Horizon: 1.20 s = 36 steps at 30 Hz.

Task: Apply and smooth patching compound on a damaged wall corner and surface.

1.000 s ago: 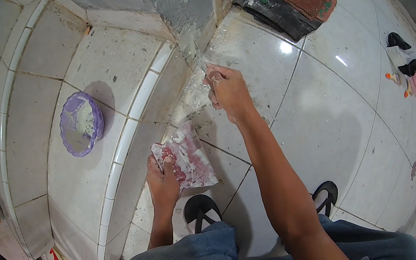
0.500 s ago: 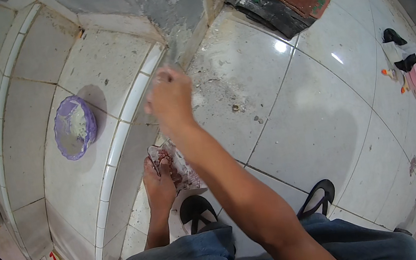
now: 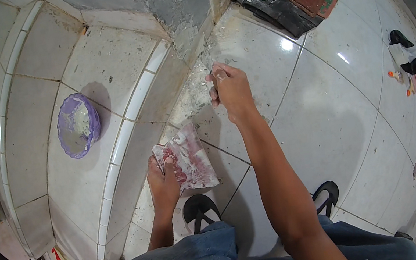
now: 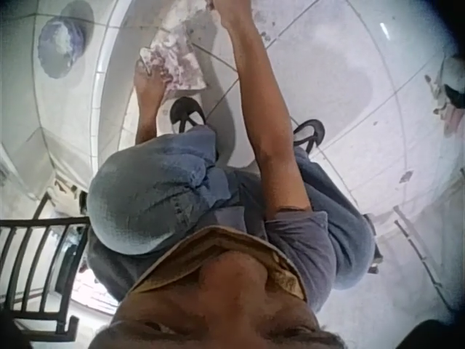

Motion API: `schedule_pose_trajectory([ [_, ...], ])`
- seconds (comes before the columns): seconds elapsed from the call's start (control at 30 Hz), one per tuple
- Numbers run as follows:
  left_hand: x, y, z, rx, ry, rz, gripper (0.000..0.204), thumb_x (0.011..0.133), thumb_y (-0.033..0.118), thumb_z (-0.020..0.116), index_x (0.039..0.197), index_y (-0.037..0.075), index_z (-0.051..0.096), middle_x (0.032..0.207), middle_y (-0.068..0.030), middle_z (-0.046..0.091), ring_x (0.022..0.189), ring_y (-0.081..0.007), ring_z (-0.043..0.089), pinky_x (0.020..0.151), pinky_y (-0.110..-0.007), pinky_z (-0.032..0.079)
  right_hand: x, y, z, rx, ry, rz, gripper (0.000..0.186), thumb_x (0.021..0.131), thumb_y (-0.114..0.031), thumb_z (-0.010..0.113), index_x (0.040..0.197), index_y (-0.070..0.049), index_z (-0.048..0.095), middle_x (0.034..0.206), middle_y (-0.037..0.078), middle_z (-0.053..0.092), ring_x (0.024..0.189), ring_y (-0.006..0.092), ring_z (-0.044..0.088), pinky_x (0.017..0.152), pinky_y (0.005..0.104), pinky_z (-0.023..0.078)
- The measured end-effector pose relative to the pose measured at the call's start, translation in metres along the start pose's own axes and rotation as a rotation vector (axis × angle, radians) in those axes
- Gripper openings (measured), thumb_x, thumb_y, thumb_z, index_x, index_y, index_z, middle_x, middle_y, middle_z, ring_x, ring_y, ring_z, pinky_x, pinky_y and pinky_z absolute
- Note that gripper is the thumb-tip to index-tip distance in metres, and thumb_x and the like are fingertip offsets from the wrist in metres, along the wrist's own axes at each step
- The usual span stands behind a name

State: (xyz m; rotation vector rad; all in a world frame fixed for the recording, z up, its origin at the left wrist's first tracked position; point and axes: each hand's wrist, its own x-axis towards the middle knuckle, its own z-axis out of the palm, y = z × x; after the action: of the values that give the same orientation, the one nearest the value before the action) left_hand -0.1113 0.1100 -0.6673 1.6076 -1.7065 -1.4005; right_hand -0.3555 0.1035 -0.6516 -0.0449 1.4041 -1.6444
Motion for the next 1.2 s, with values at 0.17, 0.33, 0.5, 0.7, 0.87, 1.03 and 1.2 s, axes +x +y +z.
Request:
schedule_pose_trajectory([
  [0.17, -0.001, 0.001, -0.003, 0.012, -0.001, 0.013, 0.018, 0.091, 0.009, 0.051, 0.105, -0.003, 0.054, 0.093, -0.0146, 0.062, 0.087, -0.0214, 0.059, 0.083, -0.034, 0.045, 0.012, 0.008, 0.006, -0.077, -0.008, -0.089, 0.039, 0.098, -0.017, 0.048, 0.13, 0.005, 0.048, 0.088, 0.008, 0.058, 0.05, 0.0104, 0.045, 0.042, 0.0269, 0.036],
  [0.33, -0.002, 0.004, -0.004, 0.04, 0.024, 0.085, 0.019, 0.091, 0.008, 0.05, 0.106, -0.003, 0.054, 0.094, -0.0139, 0.063, 0.086, -0.0205, 0.059, 0.083, -0.034, 0.045, 0.01, 0.015, 0.011, -0.054, -0.014, -0.133, 0.038, 0.099, -0.017, 0.047, 0.132, 0.004, 0.048, 0.088, 0.008, 0.058, 0.048, 0.0086, 0.043, 0.04, 0.0243, 0.032],
  [0.5, -0.002, 0.008, -0.008, 0.102, -0.034, 0.08, 0.027, 0.095, 0.013, 0.051, 0.115, -0.005, 0.052, 0.101, -0.0121, 0.06, 0.09, -0.0157, 0.056, 0.083, -0.029, 0.046, 0.003, 0.019, 0.013, 0.029, 0.008, -0.147, 0.037, 0.099, -0.02, 0.049, 0.129, 0.002, 0.051, 0.089, 0.007, 0.057, 0.048, 0.0079, 0.041, 0.04, 0.0239, 0.031],
  [0.7, 0.001, 0.0, -0.007, 0.08, 0.021, 0.098, 0.016, 0.092, 0.009, 0.051, 0.102, -0.003, 0.054, 0.09, -0.0132, 0.062, 0.083, -0.0184, 0.058, 0.08, -0.033, 0.045, -0.001, 0.027, 0.017, 0.063, -0.012, -0.126, 0.039, 0.099, -0.022, 0.05, 0.131, 0.001, 0.049, 0.09, 0.006, 0.056, 0.048, 0.0078, 0.041, 0.04, 0.0241, 0.03],
  [0.87, -0.001, 0.005, -0.005, -0.02, 0.002, 0.045, 0.017, 0.092, 0.009, 0.051, 0.103, -0.003, 0.054, 0.092, -0.0134, 0.061, 0.084, -0.0182, 0.058, 0.081, -0.033, 0.045, -0.01, 0.031, 0.016, 0.098, -0.026, -0.113, 0.041, 0.099, -0.023, 0.051, 0.133, 0.0, 0.048, 0.091, 0.007, 0.057, 0.048, 0.0085, 0.041, 0.04, 0.0247, 0.029],
  [1.03, 0.0, 0.005, -0.004, -0.016, -0.008, 0.047, 0.017, 0.093, 0.009, 0.051, 0.105, -0.003, 0.054, 0.093, -0.0126, 0.061, 0.085, -0.0173, 0.057, 0.081, -0.032, 0.045, -0.016, 0.028, 0.019, 0.115, -0.04, -0.074, 0.044, 0.099, -0.022, 0.051, 0.135, 0.001, 0.045, 0.091, 0.008, 0.057, 0.048, 0.0092, 0.041, 0.039, 0.025, 0.029],
  [1.2, -0.003, 0.015, -0.006, -0.066, -0.009, -0.074, 0.02, 0.092, 0.011, 0.051, 0.107, -0.002, 0.054, 0.094, -0.0136, 0.062, 0.086, -0.0203, 0.059, 0.082, -0.033, 0.046, -0.026, 0.015, 0.013, 0.141, -0.004, -0.051, 0.034, 0.098, -0.02, 0.05, 0.124, 0.002, 0.051, 0.09, 0.009, 0.057, 0.048, 0.0098, 0.042, 0.039, 0.0254, 0.03],
])
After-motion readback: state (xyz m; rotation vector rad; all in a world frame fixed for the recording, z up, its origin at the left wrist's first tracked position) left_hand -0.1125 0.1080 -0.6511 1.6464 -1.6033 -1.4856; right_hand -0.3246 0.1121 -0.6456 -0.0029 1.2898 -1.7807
